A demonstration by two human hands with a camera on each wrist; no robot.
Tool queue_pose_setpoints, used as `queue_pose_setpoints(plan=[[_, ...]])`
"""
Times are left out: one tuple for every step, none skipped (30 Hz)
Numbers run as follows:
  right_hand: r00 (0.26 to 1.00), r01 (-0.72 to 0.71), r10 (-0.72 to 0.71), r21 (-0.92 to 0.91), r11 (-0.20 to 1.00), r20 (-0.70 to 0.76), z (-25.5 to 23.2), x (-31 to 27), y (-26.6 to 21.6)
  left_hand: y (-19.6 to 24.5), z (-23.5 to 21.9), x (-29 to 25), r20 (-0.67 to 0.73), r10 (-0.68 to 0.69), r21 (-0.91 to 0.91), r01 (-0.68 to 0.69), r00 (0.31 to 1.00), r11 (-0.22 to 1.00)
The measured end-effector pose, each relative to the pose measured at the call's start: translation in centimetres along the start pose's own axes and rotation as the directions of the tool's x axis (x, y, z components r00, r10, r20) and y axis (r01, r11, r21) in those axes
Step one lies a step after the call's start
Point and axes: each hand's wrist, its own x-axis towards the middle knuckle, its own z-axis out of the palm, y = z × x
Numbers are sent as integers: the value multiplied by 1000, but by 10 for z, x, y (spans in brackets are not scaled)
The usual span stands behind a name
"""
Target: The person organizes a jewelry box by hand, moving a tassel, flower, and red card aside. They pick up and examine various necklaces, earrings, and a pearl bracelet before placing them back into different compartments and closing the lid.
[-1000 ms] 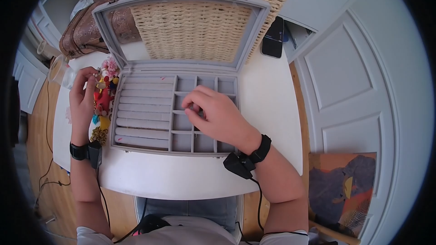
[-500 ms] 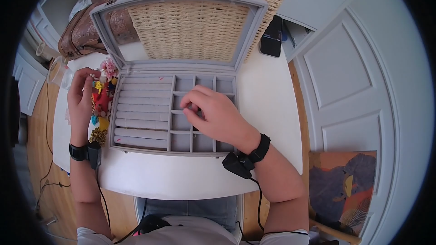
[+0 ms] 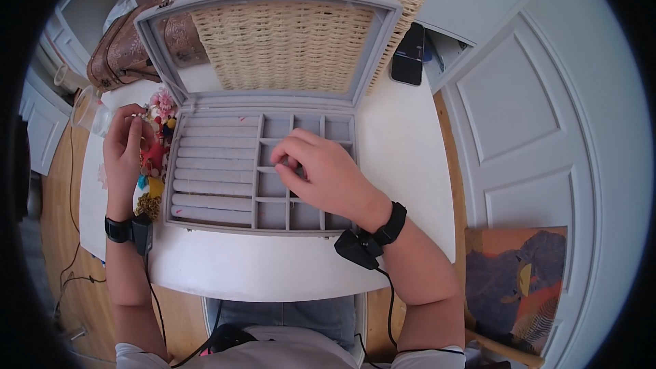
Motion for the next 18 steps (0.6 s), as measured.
queue_pose_setpoints(plan=[[1000, -1, 1, 3, 1000, -2, 0, 0, 0, 3, 4, -1, -38, 48, 24, -47, 998, 999], [1000, -2, 2, 2, 1000, -1, 0, 0, 0, 4, 6, -1, -75, 96, 50, -93, 993, 994], [1000, -3, 3, 3, 1000, 1, 0, 0, 0, 0, 5, 0, -76, 96, 49, -93, 992, 994], [1000, -4, 4, 3, 1000, 3, -1, 0, -1, -7, 4, 3, -101, 149, 93, -140, 984, 986], [1000, -3, 3, 3, 1000, 3, -1, 0, -1, -10, 3, 4, -124, 203, 139, -185, 971, 973], [1000, -6, 6, 1, 1000, 6, -1, 0, -1, -10, 3, 4, -124, 203, 139, -185, 971, 973], [1000, -9, 9, -1, 1000, 8, -1, 0, -1, -4, 5, 3, -129, 171, 94, -160, 977, 983], [1000, -10, 10, -1, 1000, 7, 0, 0, 0, 0, 6, 3, -132, 140, 48, -134, 981, 990], [1000, 1, -1, 4, 1000, -1, 0, -1, 2, 2, 7, 3, -131, 139, 47, -134, 982, 990], [1000, 12, -12, 9, 1000, -10, 1, -1, 3, 3, 8, 2, -117, 120, 22, -118, 986, 993], [1000, 11, -11, 9, 1000, -10, 1, -1, 3, 4, 8, 2, -103, 101, -3, -102, 990, 995], [1000, 15, -15, 9, 1000, -12, 1, -1, 3, 3, 5, 1, -102, 101, -3, -102, 990, 995], [1000, 20, -20, 9, 1000, -15, 1, -1, 3, -1, 1, 1, -71, 82, 55, -78, 994, 995], [1000, 20, -20, 8, 1000, -16, 1, -1, 3, -3, -3, 2, -42, 61, 114, -56, 997, 992], [1000, 16, -16, 13, 1000, -13, 1, -1, 3, -5, -4, 2, -42, 62, 114, -57, 997, 992], [1000, 13, -12, 18, 1000, -11, 1, -1, 4, -8, -4, 3, -34, 67, 74, -64, 997, 995], [1000, 12, -12, 18, 1000, -11, 1, -1, 4, -10, -3, 3, -26, 71, 34, -70, 997, 997], [1000, 11, -11, 15, 1000, -12, 2, -1, 4, -8, 1, 3, -26, 71, 34, -70, 997, 997]])
